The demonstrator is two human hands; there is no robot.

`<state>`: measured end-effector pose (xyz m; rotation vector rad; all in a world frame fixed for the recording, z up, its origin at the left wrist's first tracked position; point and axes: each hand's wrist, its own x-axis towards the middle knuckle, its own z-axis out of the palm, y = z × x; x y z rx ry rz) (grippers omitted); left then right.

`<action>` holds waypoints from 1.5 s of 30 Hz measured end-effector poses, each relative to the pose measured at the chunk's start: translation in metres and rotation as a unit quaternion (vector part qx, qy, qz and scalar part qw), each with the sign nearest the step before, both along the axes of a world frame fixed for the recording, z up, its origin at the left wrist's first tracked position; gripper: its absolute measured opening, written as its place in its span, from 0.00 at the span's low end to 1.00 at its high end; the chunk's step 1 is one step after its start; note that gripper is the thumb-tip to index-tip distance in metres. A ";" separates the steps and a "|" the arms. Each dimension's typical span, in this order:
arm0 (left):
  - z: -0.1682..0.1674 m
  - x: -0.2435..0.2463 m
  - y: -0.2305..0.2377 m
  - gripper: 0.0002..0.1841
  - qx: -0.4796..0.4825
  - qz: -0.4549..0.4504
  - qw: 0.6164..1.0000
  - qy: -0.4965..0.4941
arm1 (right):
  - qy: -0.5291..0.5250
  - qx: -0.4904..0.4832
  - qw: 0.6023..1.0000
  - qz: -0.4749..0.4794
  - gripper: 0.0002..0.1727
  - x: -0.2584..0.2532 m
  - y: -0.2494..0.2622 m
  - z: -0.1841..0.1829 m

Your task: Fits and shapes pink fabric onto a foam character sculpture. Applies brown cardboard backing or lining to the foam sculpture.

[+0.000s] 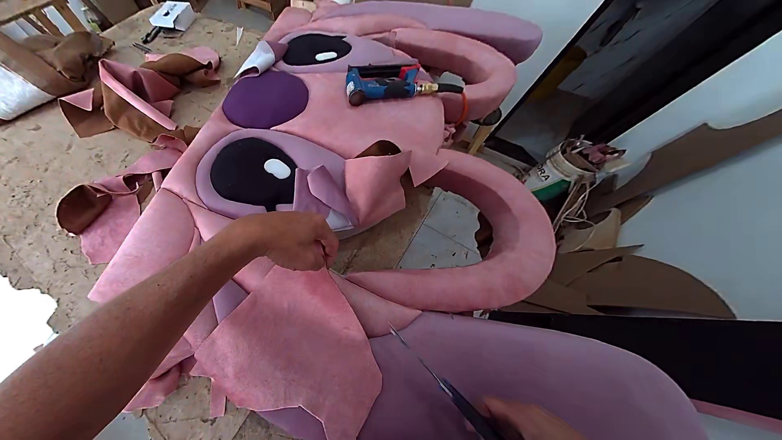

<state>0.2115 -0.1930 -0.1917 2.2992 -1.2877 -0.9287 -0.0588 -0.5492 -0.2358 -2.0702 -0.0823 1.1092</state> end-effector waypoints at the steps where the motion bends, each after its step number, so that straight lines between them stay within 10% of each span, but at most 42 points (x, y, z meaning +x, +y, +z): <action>1: 0.001 -0.002 0.002 0.06 -0.008 -0.001 1.000 -0.001 | -0.008 -0.021 1.000 0.016 0.36 0.011 0.005 -0.004; 45: -0.021 -0.004 0.045 0.07 -0.118 0.079 0.984 0.106 | 0.013 -0.099 0.992 0.081 0.32 0.102 0.085 0.001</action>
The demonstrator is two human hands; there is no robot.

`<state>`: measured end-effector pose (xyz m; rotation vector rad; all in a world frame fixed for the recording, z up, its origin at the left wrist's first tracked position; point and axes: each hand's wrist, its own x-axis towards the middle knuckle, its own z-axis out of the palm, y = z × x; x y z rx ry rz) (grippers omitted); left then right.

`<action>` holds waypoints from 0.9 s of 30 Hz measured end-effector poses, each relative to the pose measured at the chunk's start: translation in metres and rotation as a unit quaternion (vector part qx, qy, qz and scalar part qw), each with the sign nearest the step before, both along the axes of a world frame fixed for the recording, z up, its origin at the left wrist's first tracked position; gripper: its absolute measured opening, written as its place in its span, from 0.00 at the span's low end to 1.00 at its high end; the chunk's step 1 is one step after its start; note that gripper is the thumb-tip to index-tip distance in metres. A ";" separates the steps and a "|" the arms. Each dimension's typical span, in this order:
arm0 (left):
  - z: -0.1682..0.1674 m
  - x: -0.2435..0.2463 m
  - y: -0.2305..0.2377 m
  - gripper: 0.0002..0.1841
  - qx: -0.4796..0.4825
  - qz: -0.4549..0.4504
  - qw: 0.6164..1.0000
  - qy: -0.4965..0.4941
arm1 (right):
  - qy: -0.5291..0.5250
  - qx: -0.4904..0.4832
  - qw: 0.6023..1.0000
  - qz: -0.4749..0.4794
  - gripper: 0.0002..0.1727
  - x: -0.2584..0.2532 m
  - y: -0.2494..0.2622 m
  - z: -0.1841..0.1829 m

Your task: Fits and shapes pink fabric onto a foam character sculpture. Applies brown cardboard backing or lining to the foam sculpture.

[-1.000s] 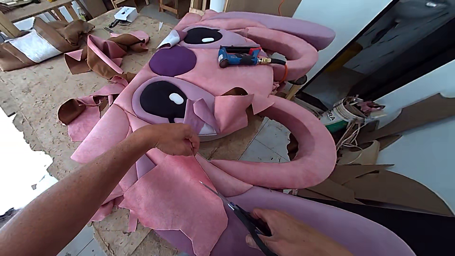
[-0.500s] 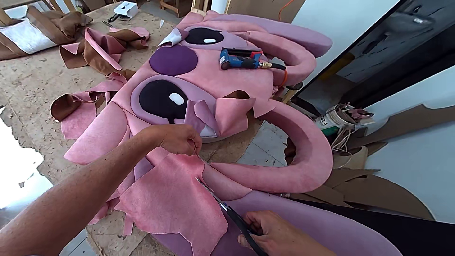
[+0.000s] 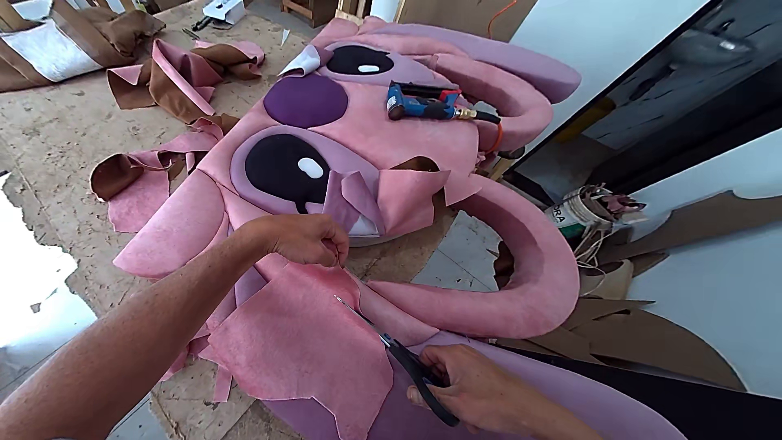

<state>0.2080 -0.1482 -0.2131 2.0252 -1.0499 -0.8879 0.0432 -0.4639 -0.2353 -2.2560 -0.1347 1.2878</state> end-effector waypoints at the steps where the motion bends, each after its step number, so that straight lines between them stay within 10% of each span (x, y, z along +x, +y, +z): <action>1: -0.001 0.000 0.001 0.07 -0.004 -0.001 1.000 -0.001 | -0.003 -0.003 1.000 0.006 0.32 0.003 0.004 0.001; 14: -0.006 -0.003 -0.004 0.13 0.187 0.025 0.956 -0.226 | -0.001 0.000 1.000 0.012 0.25 0.022 0.006 0.001; 27: -0.005 -0.005 -0.035 0.10 0.159 -0.080 0.971 -0.157 | 0.010 0.011 1.000 -0.017 0.29 0.023 0.017 -0.003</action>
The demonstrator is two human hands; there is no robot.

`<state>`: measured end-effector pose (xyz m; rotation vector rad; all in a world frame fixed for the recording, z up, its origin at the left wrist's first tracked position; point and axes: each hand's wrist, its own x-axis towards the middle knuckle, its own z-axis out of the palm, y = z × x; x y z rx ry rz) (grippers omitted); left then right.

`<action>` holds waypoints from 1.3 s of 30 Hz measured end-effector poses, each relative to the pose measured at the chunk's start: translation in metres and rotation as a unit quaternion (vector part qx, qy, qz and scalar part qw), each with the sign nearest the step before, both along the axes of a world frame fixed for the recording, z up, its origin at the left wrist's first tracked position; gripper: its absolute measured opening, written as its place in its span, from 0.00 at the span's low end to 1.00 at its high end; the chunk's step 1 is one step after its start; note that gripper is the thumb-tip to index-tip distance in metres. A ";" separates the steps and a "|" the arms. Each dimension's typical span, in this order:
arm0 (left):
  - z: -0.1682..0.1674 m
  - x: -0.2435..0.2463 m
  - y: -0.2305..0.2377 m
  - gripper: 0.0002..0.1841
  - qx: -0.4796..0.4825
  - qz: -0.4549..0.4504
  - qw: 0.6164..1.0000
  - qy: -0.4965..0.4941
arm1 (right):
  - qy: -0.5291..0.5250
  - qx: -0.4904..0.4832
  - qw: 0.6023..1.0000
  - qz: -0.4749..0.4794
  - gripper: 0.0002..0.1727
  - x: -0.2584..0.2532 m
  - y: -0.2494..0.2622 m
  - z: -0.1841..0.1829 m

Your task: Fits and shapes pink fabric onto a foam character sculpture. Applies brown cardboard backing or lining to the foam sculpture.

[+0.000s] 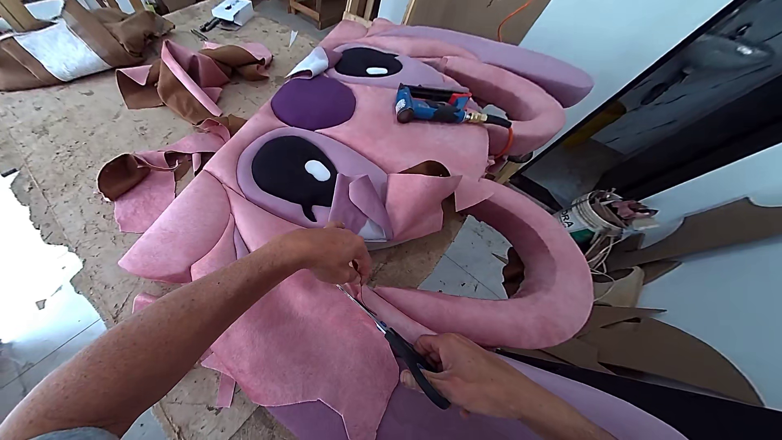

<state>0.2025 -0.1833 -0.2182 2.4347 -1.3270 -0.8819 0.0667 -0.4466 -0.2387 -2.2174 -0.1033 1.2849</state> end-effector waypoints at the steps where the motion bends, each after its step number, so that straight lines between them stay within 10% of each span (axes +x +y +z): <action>1: -0.001 0.000 0.001 0.09 -0.009 0.000 1.000 0.003 | 0.001 -0.003 1.000 0.003 0.29 0.001 0.002 0.000; 39: 0.010 0.003 0.022 0.08 -0.101 0.036 0.993 0.053 | -0.009 0.035 0.999 -0.026 0.19 0.037 0.047 0.004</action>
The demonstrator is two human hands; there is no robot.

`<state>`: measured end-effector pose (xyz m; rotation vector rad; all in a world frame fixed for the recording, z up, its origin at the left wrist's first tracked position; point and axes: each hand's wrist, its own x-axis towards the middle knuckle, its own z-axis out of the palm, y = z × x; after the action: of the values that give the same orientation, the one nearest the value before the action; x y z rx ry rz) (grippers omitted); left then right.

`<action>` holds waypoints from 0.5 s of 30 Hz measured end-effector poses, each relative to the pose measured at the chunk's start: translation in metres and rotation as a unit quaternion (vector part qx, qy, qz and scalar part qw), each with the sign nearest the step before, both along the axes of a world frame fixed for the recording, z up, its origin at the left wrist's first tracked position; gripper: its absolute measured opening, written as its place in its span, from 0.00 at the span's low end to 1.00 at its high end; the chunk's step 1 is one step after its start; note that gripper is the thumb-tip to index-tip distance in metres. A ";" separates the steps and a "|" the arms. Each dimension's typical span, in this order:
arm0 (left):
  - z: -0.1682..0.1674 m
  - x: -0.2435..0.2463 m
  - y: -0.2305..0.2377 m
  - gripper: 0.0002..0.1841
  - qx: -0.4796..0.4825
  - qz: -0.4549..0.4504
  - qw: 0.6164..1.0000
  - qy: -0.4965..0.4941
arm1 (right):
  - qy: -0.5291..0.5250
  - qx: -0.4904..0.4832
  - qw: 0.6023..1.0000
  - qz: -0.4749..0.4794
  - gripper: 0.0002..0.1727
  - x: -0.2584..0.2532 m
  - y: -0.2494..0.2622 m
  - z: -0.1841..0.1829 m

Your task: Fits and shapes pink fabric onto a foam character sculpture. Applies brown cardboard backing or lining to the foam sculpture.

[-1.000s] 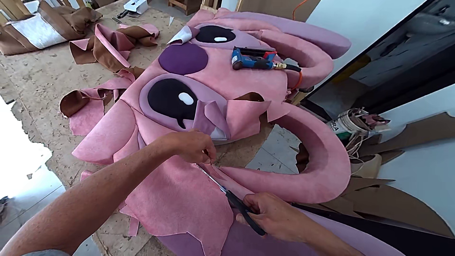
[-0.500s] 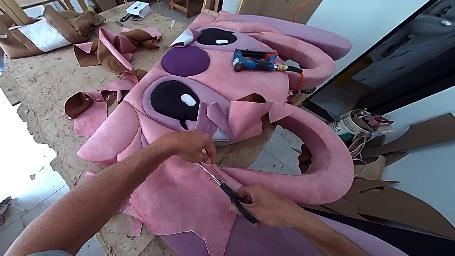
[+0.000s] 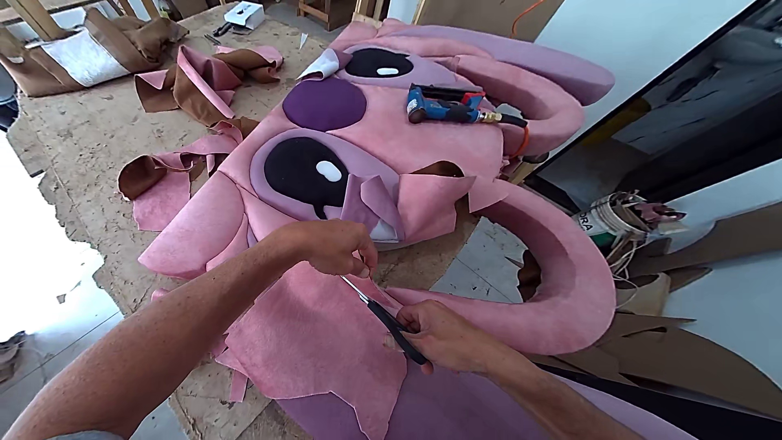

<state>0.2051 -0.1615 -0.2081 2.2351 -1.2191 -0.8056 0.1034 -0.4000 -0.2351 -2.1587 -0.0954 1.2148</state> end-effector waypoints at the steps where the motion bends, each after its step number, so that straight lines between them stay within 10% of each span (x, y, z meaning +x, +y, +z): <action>1: 0.002 0.000 0.001 0.08 -0.003 0.004 1.000 0.006 | -0.002 0.000 1.000 -0.006 0.19 0.000 0.000 0.000; 15: 0.019 -0.005 0.001 0.09 -0.043 0.019 0.998 0.028 | -0.042 0.023 0.999 -0.010 0.16 0.015 0.024 -0.001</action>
<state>0.2004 -0.1605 -0.1889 2.1452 -1.1603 -0.7812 0.1181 -0.3755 -0.2360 -2.1653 -0.1366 1.0999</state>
